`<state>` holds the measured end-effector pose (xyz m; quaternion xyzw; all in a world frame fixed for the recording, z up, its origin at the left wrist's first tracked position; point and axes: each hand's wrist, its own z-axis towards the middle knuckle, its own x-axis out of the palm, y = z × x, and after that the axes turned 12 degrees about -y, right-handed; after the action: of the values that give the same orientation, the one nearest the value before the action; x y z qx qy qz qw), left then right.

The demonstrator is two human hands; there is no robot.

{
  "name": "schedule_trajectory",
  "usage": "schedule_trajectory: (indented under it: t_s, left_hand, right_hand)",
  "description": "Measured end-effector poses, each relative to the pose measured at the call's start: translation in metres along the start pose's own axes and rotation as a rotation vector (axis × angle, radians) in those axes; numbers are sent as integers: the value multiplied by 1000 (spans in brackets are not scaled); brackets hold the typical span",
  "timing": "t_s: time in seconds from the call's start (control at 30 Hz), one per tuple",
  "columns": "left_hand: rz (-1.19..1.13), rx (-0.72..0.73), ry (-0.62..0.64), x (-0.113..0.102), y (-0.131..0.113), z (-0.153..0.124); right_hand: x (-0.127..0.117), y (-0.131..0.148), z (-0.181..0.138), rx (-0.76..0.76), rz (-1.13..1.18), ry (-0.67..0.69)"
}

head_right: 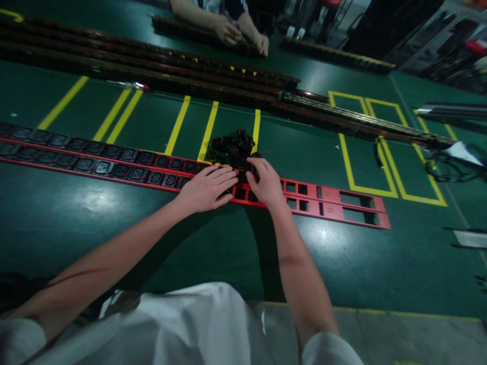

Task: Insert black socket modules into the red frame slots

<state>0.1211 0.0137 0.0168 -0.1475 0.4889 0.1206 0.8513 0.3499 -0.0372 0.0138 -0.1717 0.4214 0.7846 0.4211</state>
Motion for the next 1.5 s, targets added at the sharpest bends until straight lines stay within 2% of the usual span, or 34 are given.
schedule_trajectory:
  t_s: [1.2,1.5]
  left_hand:
    - [0,-2,-4,-1,0,1]
    - [-9,-11,2,-2,0,0]
  right_hand:
    - [1,0,0,1,-18,-9]
    - [0,0,0,45,-11,8]
